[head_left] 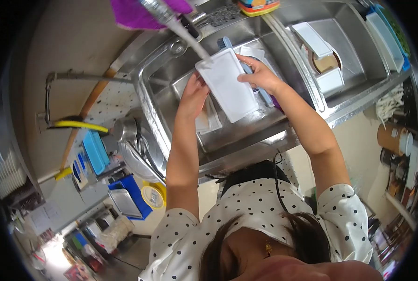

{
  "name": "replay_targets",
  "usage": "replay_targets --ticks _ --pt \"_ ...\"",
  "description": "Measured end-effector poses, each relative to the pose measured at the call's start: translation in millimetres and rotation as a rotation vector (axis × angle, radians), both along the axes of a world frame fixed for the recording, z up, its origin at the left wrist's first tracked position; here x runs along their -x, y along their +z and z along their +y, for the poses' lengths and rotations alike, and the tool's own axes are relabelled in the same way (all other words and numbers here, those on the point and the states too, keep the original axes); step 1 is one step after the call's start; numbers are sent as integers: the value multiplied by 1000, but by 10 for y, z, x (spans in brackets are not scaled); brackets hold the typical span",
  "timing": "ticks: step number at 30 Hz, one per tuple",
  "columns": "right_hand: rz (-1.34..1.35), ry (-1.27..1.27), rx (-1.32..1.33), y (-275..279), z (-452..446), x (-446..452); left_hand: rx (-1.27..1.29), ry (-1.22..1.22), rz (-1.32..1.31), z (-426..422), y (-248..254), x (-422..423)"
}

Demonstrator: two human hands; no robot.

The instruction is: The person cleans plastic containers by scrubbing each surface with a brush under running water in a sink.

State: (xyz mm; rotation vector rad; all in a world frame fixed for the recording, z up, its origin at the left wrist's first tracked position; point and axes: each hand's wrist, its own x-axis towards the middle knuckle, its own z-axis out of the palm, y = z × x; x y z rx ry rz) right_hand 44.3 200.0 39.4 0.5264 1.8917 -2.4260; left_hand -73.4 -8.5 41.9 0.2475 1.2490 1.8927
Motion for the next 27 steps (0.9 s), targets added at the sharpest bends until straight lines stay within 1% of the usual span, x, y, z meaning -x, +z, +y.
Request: replay_targets --ticks 1,2,3,6,7,9,10,11,14,15,18,19,22,23,26,27 --pt "-1 38 -33 17 -52 -5 15 -54 65 69 42 26" --pt "0 71 -69 25 -78 2 6 -26 57 132 34 35" --pt "7 54 -46 -74 -103 13 -3 -2 49 210 11 21" --pt "154 -109 -705 -519 15 -1 -57 30 -19 377 -51 -83" --pt "51 -199 -669 -283 -28 -83 -52 30 -18 410 -61 -127" --pt "168 -197 -757 38 -88 -239 -22 27 -21 476 -80 -138" --pt "227 -195 -797 113 -146 -309 11 27 -30 489 -89 -136" --pt "422 -171 -971 122 -221 -362 45 29 -38 492 -95 -140" --pt "183 182 -1187 361 -343 -452 55 -60 -6 505 -70 -140" --pt "271 58 -1185 266 -303 -372 86 -42 -12 506 -20 -175" --pt "328 14 -1182 263 -247 -306 -58 -60 -52 482 95 -112" --pt "279 49 -1258 217 -257 -408 -52 -71 -39 451 143 -67" --pt "328 171 -1240 68 -175 -679 -48 -89 2 407 266 58" --pt "266 185 -1229 10 -166 -664 -5 -82 -15 445 259 -27" --pt "415 29 -1220 429 -283 -297 57 -95 -45 529 19 -179" --pt "406 50 -1237 352 -279 -280 34 -85 -50 545 48 -183"
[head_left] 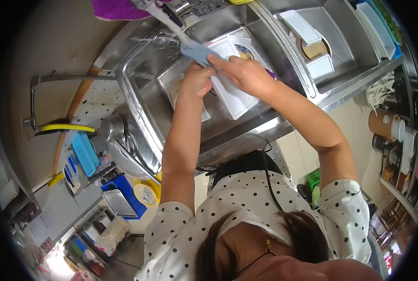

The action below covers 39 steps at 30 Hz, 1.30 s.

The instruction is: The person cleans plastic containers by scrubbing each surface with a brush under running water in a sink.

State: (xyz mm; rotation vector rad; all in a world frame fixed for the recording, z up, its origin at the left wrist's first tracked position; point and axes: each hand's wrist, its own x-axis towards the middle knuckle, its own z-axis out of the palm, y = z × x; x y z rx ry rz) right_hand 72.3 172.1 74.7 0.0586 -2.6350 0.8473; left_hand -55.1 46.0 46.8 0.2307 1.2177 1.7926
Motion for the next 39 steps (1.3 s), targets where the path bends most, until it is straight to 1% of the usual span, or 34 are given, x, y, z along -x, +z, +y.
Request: replay_targets --ticks 3,4,5,7,8,11,12,15,16,19,20,23,24,25,26,27,28,30,32,33,34,35,36,38,39 --pt "-129 42 -23 -179 87 -271 -77 66 -11 -79 161 78" --pt "-57 63 -14 -244 91 -315 -58 69 -44 -111 121 84" --pt "-58 34 -6 -327 92 -285 -58 67 -47 -124 27 89" --pt "-69 -42 9 -138 17 -115 -59 47 -62 -95 -178 38" --pt "-17 -30 46 -55 23 -9 -8 70 -68 -44 -112 -2" --pt "-68 -20 -4 -236 75 -135 -96 54 -29 -75 -68 125" --pt "-67 43 62 -240 54 -220 -65 58 -9 -80 -89 150" --pt "-161 -9 50 -238 39 -239 49 51 19 -90 -264 63" --pt "-200 -54 -1 -174 63 -171 10 73 -9 -72 -261 2" --pt "-142 -188 136 -375 297 -60 -27 118 -38 -74 -243 26" --pt "-268 -240 252 -406 360 -111 -32 81 -23 -93 -229 30" --pt "-114 -118 240 -243 200 -120 -23 131 -36 -55 -250 -1" --pt "-144 -74 168 -112 53 -115 -37 119 -3 -48 -332 12" --pt "-311 -44 55 57 -43 -101 41 99 85 -19 -350 33" --pt "-324 -67 53 -53 25 -94 26 116 63 -35 -362 18" --pt "-337 -93 54 -185 132 -74 13 130 42 -33 -189 -41" --pt "-390 -158 195 -176 275 -67 3 117 64 -41 -190 -41" --pt "-351 -80 127 -130 193 -113 -13 107 98 -122 -273 -52" --pt "-329 0 52 -44 -21 -181 6 148 202 -125 -516 2" --pt "-322 -1 117 -65 -37 -190 16 167 254 -115 -588 17" --pt "-280 -57 146 -167 26 -199 18 188 237 -101 -424 -39" --pt "-233 -109 171 -272 156 -182 61 189 253 -112 -429 -34" --pt "-343 -139 191 -221 263 -182 111 188 265 -159 -455 -42" --pt "-300 -50 153 -160 73 -214 154 202 286 -154 -535 -21" --pt "-286 -7 137 -122 -43 -253 142 205 285 -136 -462 -57"
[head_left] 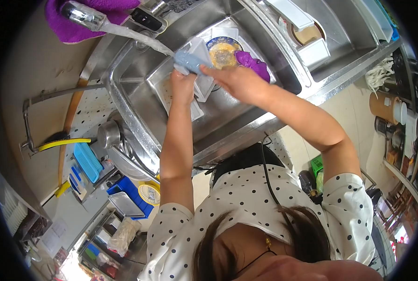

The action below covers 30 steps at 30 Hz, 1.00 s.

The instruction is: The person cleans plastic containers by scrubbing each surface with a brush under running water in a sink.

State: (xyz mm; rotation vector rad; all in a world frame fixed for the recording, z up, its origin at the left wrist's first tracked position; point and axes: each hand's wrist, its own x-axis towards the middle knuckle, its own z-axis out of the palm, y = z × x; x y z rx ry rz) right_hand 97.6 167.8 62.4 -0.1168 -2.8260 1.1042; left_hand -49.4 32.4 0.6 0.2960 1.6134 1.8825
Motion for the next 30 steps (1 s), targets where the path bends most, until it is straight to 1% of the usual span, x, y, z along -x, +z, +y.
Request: replay_targets --ticks 1,2,4,5,6,8,9,10,11,13,16,17,19,20,21,22,23,24,25,26,27,29,30 --pt "-66 9 18 63 -22 -6 -16 0 4 36 142 -34" --pt "-9 -47 40 -47 48 0 -27 1 7 46 220 -56" --pt "113 -152 86 -400 352 39 -33 8 -31 -43 177 -54" --pt "-92 -251 242 -420 494 34 -55 17 -42 -83 213 -86" --pt "-11 -297 371 -519 518 41 -78 21 -54 -97 230 -91" --pt "139 -372 628 -772 469 48 -235 43 -151 -115 184 -92" --pt "-77 -404 832 -658 404 54 -299 70 -191 -116 171 -110" --pt "-61 -374 762 -692 347 100 -360 94 -231 -129 161 -121" --pt "-43 -345 694 -760 279 143 -368 107 -233 -154 150 -120" --pt "-21 -260 508 -668 221 189 -380 134 -236 -227 148 -125" --pt "-58 -149 329 -438 355 286 -270 149 -98 -360 197 -7" --pt "-43 -140 238 -376 413 329 -131 24 -27 -439 243 86" --pt "-169 -76 61 -29 488 389 143 -227 116 -547 397 315" --pt "-231 -41 -29 104 504 427 183 -329 165 -534 460 363" --pt "-211 -12 -109 159 507 469 222 -430 217 -491 544 418" --pt "-181 -6 -120 172 509 496 264 -528 267 -462 609 464" --pt "-149 2 -131 180 514 527 249 -513 253 -413 632 464" --pt "-114 10 -142 190 522 564 200 -480 270 -376 627 448" --pt "-41 -50 -140 126 495 588 150 -449 290 -326 615 429" --pt "83 -130 -82 74 466 589 100 -423 307 -279 592 390" --pt "203 -211 -24 45 424 567 193 -314 377 -239 545 331" --pt "454 -368 52 35 277 509 175 -218 344 -140 543 219" --pt "444 -336 78 19 163 466 162 -171 326 -89 534 176"
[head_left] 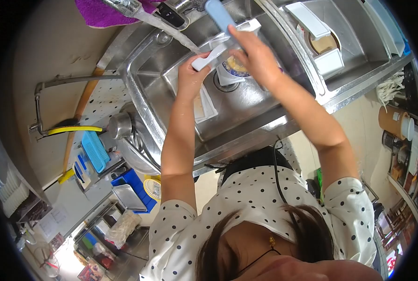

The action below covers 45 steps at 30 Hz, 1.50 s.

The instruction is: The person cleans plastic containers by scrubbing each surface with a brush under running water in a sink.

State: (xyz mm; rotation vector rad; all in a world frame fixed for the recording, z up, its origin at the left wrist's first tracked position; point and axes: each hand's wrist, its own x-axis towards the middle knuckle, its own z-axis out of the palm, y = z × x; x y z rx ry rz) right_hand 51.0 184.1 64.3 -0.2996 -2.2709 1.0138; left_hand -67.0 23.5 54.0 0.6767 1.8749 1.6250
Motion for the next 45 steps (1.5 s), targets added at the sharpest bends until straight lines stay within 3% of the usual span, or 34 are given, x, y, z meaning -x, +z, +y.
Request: replay_targets --ticks 2,4,5,8,10,12,14,19,22,25,26,28,29,32,34,36,38,40,41,45 --pt "-14 67 39 -26 -240 -129 17 143 -47 45 -212 4" --pt "-262 213 -33 79 -445 -276 -44 265 -118 78 -331 26" --pt "-224 227 -60 57 -481 -302 -60 281 -165 63 -320 25" --pt "-383 74 -108 -133 -141 -230 -108 310 -251 -11 -181 -124" --pt "-323 -31 -69 -230 183 -207 -58 319 -234 -47 -131 -178" --pt "-320 136 -73 -358 23 -277 -2 347 -213 -29 -202 -148" --pt "-429 316 -38 -14 -350 -417 -73 342 -214 -76 -390 -91" --pt "-384 20 35 -397 140 -283 -43 361 -177 -132 -301 -126" --pt "-300 277 -85 -295 -364 -427 -144 286 -330 -129 -337 -81" --pt "-417 159 -119 -390 -235 -361 -336 379 -551 -130 -284 -132" --pt "-452 121 -136 -426 -139 -304 -331 372 -569 -155 -291 -149" --pt "-357 -21 125 -370 311 -308 -323 368 -603 -290 -345 -208" --pt "-432 -145 18 -553 468 -268 -271 449 -648 -355 -371 -296" --pt "-312 -179 106 -531 493 -343 -285 417 -761 -526 -538 -327" --pt "-242 -60 156 -492 250 -407 -280 429 -777 -556 -584 -350" --pt "-461 144 -118 -471 -103 -473 -280 449 -795 -572 -619 -322" --pt "-586 341 -159 -279 -331 -554 -289 480 -821 -568 -657 -279" --pt "-650 149 -70 -612 -144 -396 -285 470 -751 -579 -522 -308" --pt "-512 -2 33 -677 31 -390 -284 465 -716 -581 -445 -330" --pt "-641 385 -32 -383 -450 -582 -266 465 -719 -498 -354 -364"
